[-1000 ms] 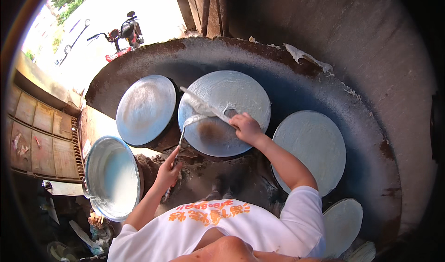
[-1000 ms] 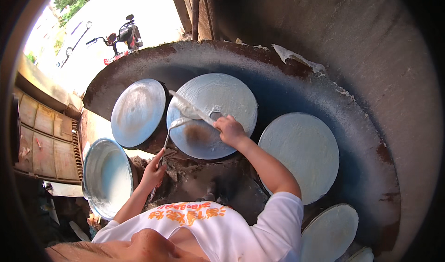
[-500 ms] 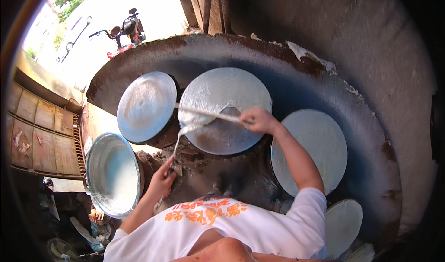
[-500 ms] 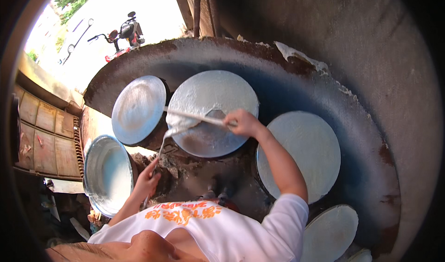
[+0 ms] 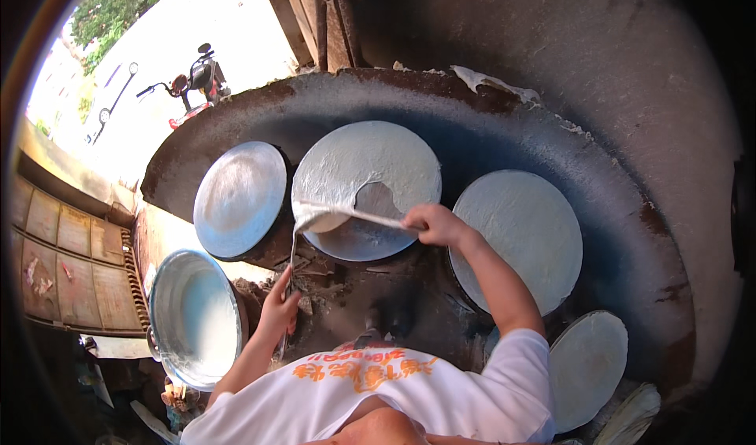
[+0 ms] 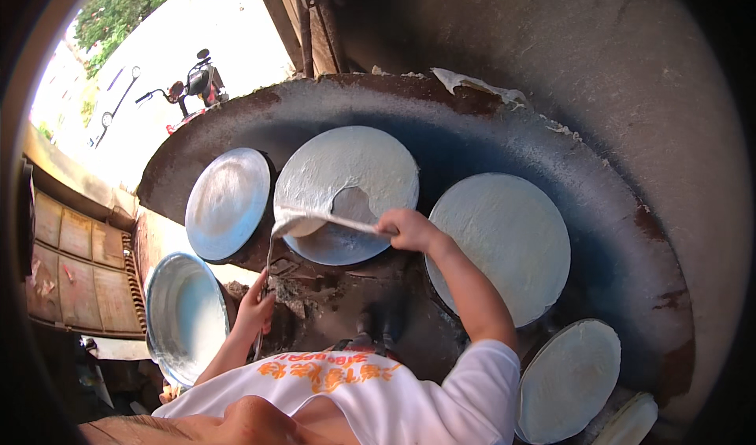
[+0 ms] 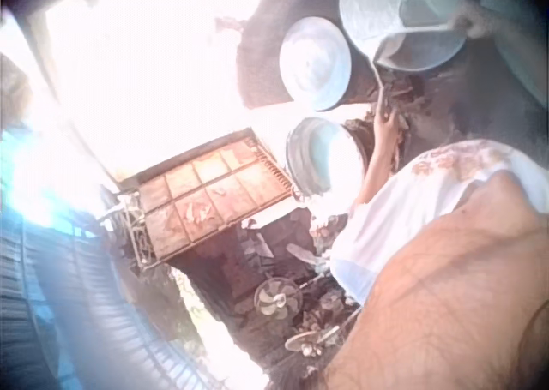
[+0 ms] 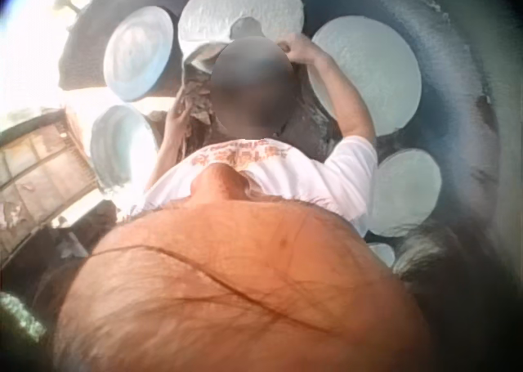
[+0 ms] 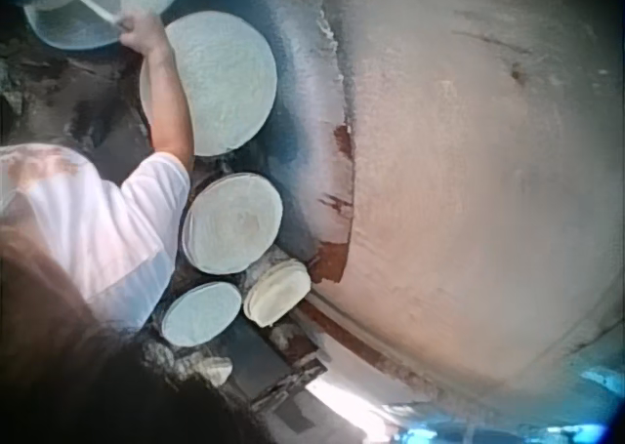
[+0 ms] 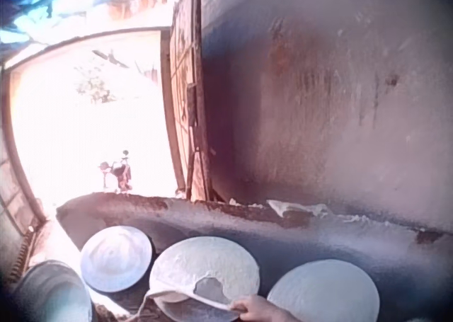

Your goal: The person pours liquid batter onto circular hot plates using a ladle and spreads it with a wooden stick, then peels off the cooked thin flatbreads by hand and stacks them onto nearby stands.

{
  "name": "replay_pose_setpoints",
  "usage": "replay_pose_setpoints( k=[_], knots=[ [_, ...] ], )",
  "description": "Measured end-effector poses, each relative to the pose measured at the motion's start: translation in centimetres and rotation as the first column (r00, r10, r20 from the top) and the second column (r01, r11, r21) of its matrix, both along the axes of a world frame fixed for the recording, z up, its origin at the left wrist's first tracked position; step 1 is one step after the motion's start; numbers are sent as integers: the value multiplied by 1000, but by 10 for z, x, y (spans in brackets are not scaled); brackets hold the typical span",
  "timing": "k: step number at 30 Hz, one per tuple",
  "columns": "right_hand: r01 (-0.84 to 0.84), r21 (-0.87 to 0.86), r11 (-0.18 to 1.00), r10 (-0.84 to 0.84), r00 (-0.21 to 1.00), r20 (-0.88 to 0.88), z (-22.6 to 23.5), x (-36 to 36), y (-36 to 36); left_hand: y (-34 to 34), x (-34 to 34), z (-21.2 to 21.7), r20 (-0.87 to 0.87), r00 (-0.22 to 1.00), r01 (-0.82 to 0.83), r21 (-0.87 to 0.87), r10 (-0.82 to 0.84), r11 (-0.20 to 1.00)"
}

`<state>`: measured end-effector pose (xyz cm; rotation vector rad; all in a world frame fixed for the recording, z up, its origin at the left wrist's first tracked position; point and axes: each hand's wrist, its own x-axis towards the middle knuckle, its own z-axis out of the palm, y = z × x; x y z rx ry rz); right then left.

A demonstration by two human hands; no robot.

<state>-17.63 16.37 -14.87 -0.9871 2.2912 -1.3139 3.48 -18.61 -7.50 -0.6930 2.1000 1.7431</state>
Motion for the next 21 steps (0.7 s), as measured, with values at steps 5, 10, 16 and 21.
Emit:
replay_pose_setpoints(
  k=[5, 10, 16, 21],
  knots=[
    [369, -196, 909, -384, 922, -44, -9, 44, 29, 1, -7, -7, 32, 996, 82, 42, -84, 996],
    [313, 11, 950, -291, 895, -338, -5, 122, -18, -13, 15, 1, -34, 993, 117, 106, -114, 987],
    [785, -389, 481, -532, 615, 582, -1, 189, -176, -69, -2, 66, -231, 972, 60, 387, 34, 920],
    [855, -381, 353, -350, 498, 794, -85, 127, -383, -120, -3, 71, -319, 942, 162, 697, 100, 698]
  ],
)
